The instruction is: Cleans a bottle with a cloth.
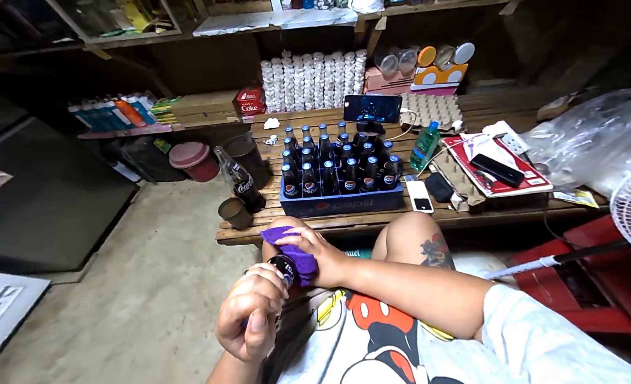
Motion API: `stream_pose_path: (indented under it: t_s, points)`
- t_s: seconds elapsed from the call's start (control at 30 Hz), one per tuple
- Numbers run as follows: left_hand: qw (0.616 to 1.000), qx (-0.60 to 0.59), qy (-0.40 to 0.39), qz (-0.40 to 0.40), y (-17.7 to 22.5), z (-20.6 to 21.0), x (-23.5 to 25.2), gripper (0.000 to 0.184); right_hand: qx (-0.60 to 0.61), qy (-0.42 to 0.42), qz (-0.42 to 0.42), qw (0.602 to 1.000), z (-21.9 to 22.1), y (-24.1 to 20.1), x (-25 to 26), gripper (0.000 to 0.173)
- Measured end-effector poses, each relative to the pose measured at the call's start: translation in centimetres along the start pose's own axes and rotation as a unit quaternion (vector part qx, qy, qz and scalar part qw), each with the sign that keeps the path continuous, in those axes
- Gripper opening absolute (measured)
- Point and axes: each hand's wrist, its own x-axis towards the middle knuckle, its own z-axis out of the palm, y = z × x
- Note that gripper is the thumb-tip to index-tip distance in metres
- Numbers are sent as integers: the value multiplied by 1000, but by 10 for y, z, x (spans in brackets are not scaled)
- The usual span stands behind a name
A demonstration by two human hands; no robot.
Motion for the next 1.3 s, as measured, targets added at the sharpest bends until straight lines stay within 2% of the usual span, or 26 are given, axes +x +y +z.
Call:
stream_pose_path:
  t_s: [0.83, 0.93, 1.1, 1.3]
  points:
    - [1000, 7, -2, 1, 1, 1, -1, 26, 17, 5, -7, 1000, 1, 1, -1, 88]
    - [1000, 8, -8, 1, 0, 1, 1, 25, 31, 23, -48, 998, 0, -5, -1, 88]
    - [1000, 4, -23, -6, -1, -1, 4, 25, 25, 79, -193, 978, 1, -25, 3, 82]
    - [999, 12, -33, -2, -1, 0, 2, 25, 28, 82, -195, 977, 1, -22, 2, 81]
